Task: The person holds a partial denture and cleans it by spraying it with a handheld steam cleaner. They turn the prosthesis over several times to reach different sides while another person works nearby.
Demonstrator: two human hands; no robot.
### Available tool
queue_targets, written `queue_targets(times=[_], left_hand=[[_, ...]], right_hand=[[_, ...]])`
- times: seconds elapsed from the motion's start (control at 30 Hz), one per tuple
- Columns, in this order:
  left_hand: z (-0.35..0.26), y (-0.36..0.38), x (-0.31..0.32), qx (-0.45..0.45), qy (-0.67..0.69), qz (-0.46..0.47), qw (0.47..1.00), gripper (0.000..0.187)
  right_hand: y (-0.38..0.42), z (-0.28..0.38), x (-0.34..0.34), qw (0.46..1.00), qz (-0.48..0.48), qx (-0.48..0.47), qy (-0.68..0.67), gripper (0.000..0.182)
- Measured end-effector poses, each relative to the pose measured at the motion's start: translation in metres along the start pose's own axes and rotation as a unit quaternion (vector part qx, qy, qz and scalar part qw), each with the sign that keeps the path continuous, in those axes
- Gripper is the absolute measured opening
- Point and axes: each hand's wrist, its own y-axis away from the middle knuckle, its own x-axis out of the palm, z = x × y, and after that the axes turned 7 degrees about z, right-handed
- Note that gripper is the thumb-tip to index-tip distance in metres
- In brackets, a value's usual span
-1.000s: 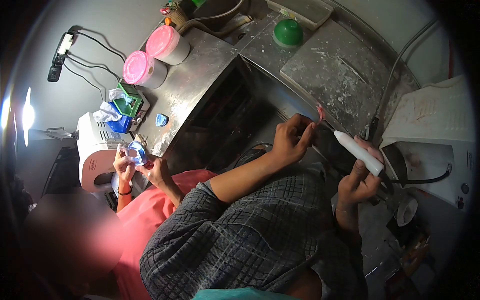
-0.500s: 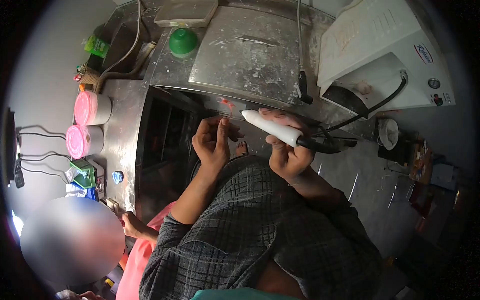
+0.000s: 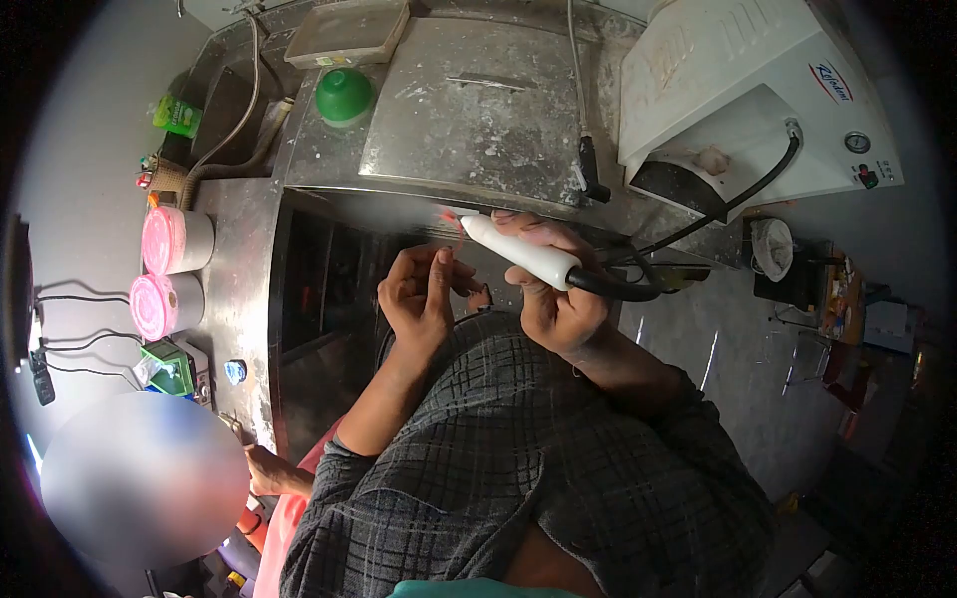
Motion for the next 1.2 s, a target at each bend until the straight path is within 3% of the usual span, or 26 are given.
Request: queue_targets(times=[0.1,0.17,0.6,0.73,0.93,1.07,1.17,1.2], left_hand=[[0.001,0.001,0.002,0.019,-0.034,0.007,0.999,0.011],[0.004,0.003,0.003,0.031,-0.053,0.011,0.998,0.010],[0.005,0.002,0.006,0.113,-0.185,0.033,0.976,0.007],[0.011,0.001,0.005,0.169,-0.241,0.032,0.955,0.010],[0.011,0.004,0.005,0.182,-0.263,0.023,0.947,0.013],[0.009,0.008,0.003,0.170,-0.261,0.032,0.950,0.012],[0.003,0.010,0.003,0.114,-0.152,0.029,0.981,0.011],[0.005,0.009,0.001,0.067,-0.047,0.019,0.996,0.012]], right_hand=[[0.001,0.001,0.000,0.999,-0.008,0.041,0.004,0.014],[0.003,-0.005,0.000,0.999,-0.010,-0.001,0.035,0.018],[0.004,-0.001,-0.005,0.998,-0.002,-0.005,0.058,0.019],[0.005,0.001,-0.005,0.999,-0.010,0.011,0.043,0.018],[0.004,0.004,-0.002,1.000,-0.024,0.004,-0.007,0.021],[0.009,0.004,-0.004,1.000,-0.007,-0.004,-0.007,0.025],[0.010,0.010,-0.006,0.998,-0.008,0.039,-0.039,0.025],[0.010,0.010,-0.006,0.998,-0.009,0.039,-0.039,0.025]])
